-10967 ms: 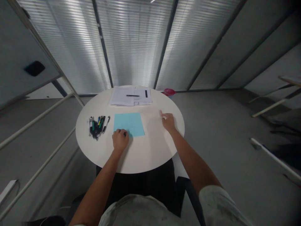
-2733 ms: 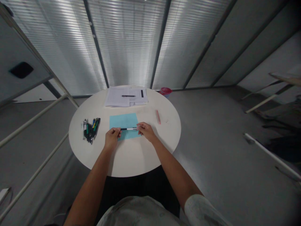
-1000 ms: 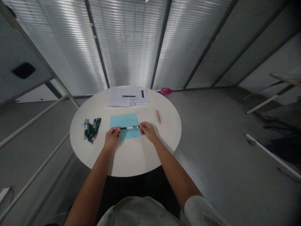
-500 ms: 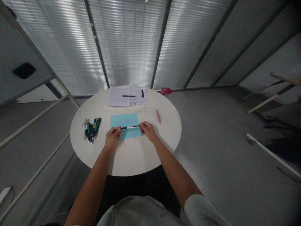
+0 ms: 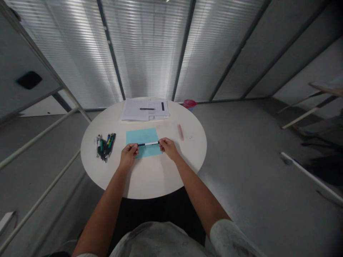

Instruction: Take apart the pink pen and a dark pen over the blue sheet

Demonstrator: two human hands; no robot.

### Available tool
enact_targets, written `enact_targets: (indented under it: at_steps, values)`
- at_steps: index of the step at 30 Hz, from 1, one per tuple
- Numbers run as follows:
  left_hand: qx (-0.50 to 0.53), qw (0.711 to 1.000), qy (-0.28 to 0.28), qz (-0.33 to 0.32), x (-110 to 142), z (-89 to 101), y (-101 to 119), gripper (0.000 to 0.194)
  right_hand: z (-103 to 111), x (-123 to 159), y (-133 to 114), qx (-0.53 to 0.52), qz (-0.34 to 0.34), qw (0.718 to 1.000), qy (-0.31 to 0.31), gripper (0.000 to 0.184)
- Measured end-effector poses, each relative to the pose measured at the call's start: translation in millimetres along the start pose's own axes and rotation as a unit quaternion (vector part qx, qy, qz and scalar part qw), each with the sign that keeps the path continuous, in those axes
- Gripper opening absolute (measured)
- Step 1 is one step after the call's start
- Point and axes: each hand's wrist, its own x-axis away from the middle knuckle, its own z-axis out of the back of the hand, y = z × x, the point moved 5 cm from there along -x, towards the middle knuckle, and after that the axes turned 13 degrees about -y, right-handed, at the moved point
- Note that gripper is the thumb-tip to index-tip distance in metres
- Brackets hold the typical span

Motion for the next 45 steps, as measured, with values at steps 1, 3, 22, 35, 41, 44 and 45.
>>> enact_targets:
  at_steps: [1,3,22,35,41,44,45]
  values:
    - [0.0,1.0,-0.001,0.001,-0.3,0.4,-0.6,0.035,-0.2,-0.1,0.0,-0.002,-0.001,1.0,-0.001,0.038]
    - [0.004,1.0,0.002,0.003,-0.7,1.2,-1.3,0.035,-0.8,-0.1,-0.4,-0.004,0.0,1.0,-0.007,0.038]
    - [0.014,1.0,-0.01,0.004,1.4,-2.3,3.3,0.035,-1.0,0.0,-0.8,-0.03,0.011,0.999,-0.005,0.04]
    - [0.036,0.999,-0.009,-0.002,-0.5,-0.2,1.2,0.031,-1.8,0.9,0.5,-0.006,0.03,1.0,-0.009,0.036]
    - [0.037,0.999,-0.014,-0.002,-1.5,-0.5,0.3,0.03,-2.1,0.7,0.3,0.019,0.014,1.0,0.002,0.035]
    - [0.036,0.999,-0.014,-0.001,-1.5,0.2,-0.2,0.03,-2.3,-0.2,1.8,0.018,0.011,1.0,0.005,0.034]
    - [0.037,0.999,-0.014,-0.002,-1.4,0.6,-0.3,0.03,-2.3,-0.2,2.3,0.018,0.011,1.0,0.005,0.034]
